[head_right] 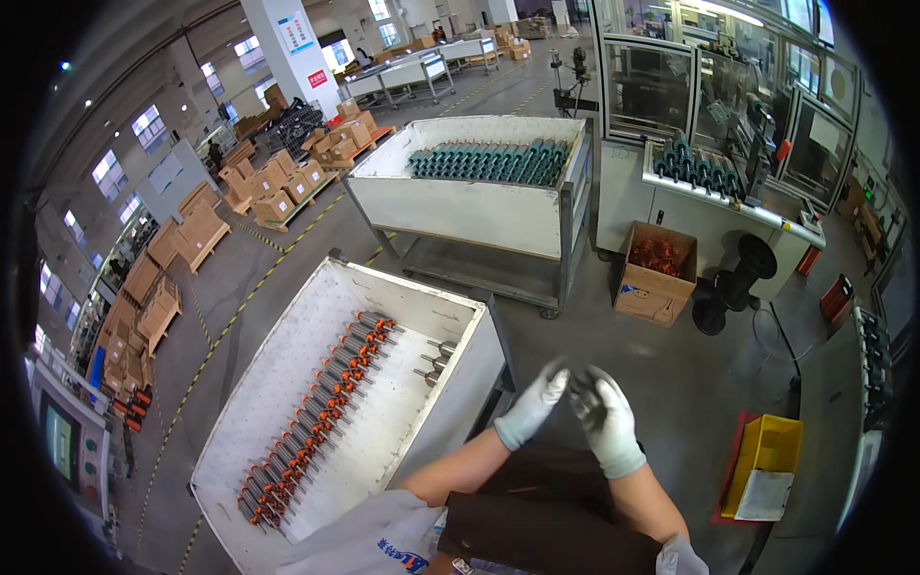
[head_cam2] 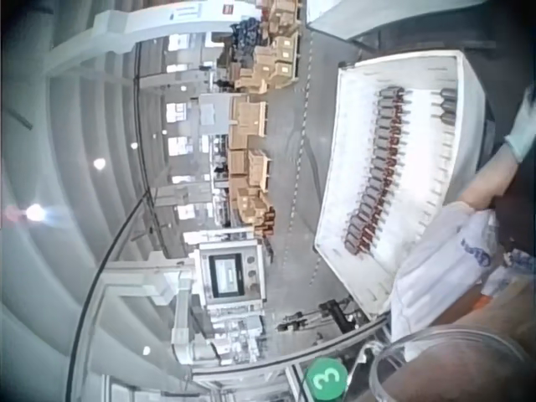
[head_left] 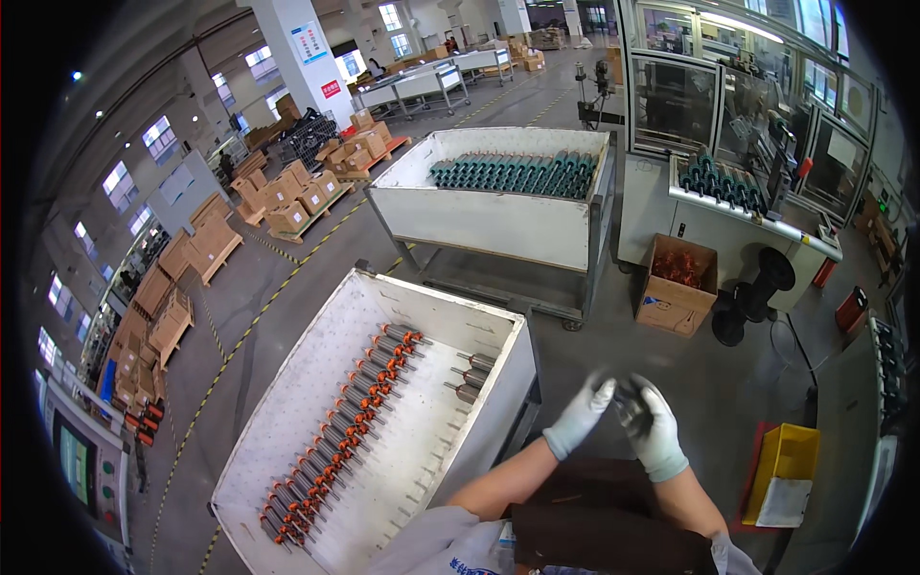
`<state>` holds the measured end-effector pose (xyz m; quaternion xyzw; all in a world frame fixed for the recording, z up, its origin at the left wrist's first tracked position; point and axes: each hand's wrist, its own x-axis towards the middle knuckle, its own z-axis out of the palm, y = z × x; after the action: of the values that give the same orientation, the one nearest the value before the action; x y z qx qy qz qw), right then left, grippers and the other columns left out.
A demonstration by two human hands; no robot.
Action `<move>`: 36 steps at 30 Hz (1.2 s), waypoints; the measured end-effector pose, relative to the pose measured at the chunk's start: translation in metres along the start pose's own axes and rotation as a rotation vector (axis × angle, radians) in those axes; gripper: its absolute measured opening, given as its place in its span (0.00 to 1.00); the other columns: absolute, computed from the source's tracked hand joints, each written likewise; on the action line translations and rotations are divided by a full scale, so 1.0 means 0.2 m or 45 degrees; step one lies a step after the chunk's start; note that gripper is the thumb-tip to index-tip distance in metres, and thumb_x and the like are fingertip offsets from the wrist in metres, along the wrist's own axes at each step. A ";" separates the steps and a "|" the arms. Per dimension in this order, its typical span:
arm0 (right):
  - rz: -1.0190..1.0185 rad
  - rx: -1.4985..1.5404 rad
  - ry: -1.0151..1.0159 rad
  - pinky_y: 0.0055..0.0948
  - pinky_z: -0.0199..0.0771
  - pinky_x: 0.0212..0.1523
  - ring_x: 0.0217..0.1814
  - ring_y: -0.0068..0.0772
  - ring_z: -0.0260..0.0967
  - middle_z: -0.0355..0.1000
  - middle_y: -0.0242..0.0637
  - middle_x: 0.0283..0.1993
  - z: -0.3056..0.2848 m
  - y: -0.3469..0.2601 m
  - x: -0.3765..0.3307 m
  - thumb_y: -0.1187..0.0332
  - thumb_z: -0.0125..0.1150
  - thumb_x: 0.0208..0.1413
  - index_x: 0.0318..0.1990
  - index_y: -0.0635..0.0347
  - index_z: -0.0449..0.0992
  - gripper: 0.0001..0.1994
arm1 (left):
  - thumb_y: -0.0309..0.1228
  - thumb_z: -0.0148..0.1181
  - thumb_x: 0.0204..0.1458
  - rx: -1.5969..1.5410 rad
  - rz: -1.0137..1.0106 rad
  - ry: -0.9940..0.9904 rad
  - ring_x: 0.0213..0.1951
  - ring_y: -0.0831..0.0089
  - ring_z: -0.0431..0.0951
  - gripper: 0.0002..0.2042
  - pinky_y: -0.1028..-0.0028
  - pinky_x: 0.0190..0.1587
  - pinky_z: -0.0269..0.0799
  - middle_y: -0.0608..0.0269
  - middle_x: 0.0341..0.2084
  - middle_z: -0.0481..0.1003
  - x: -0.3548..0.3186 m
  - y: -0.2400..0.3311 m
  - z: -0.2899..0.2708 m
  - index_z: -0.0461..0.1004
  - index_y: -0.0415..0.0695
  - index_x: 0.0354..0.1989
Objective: The person loads motor armatures into a winding machine, operates the controls, and unloads the processed armatures into a storage cart before removing their gloves.
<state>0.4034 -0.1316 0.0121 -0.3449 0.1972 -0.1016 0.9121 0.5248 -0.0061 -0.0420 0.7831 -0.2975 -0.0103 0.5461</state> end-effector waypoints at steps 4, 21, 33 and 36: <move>-0.157 -0.144 -0.090 0.33 0.63 0.66 0.65 0.35 0.65 0.67 0.43 0.63 0.24 0.07 0.01 0.66 0.52 0.65 0.64 0.63 0.66 0.22 | 0.51 0.42 0.68 -1.285 -0.419 -0.308 0.51 0.61 0.75 0.26 0.67 0.55 0.71 0.50 0.49 0.74 -0.03 0.21 0.08 0.66 0.39 0.59; -0.097 -1.398 -0.940 0.31 0.66 0.63 0.66 0.32 0.65 0.69 0.48 0.63 0.20 0.19 -0.36 0.67 0.47 0.67 0.50 0.70 0.76 0.16 | 0.56 0.42 0.66 -1.753 -0.549 0.744 0.18 0.68 0.72 0.25 0.66 0.19 0.70 0.63 0.18 0.73 0.53 -0.19 -0.47 0.74 0.46 0.36; -1.399 -2.136 -0.346 0.54 0.53 0.70 0.71 0.55 0.55 0.63 0.49 0.66 0.55 -0.17 -0.30 0.65 0.62 0.54 0.60 0.61 0.70 0.25 | 0.44 0.50 0.62 0.883 0.663 -0.488 0.33 0.54 0.82 0.16 0.59 0.35 0.76 0.51 0.27 0.79 0.26 0.39 -0.34 0.73 0.45 0.47; -1.272 -1.863 -0.551 0.56 0.51 0.70 0.69 0.56 0.58 0.64 0.46 0.65 0.50 -0.26 -0.36 0.65 0.65 0.53 0.59 0.60 0.72 0.25 | 0.43 0.51 0.62 0.886 0.630 -0.450 0.33 0.56 0.82 0.16 0.61 0.34 0.76 0.52 0.28 0.79 0.30 0.46 -0.31 0.73 0.45 0.50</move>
<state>0.3783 -0.0888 0.1361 -0.8941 -0.1352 -0.2675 0.3327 0.5539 -0.0031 0.0816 0.8115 -0.5498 0.0876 0.1777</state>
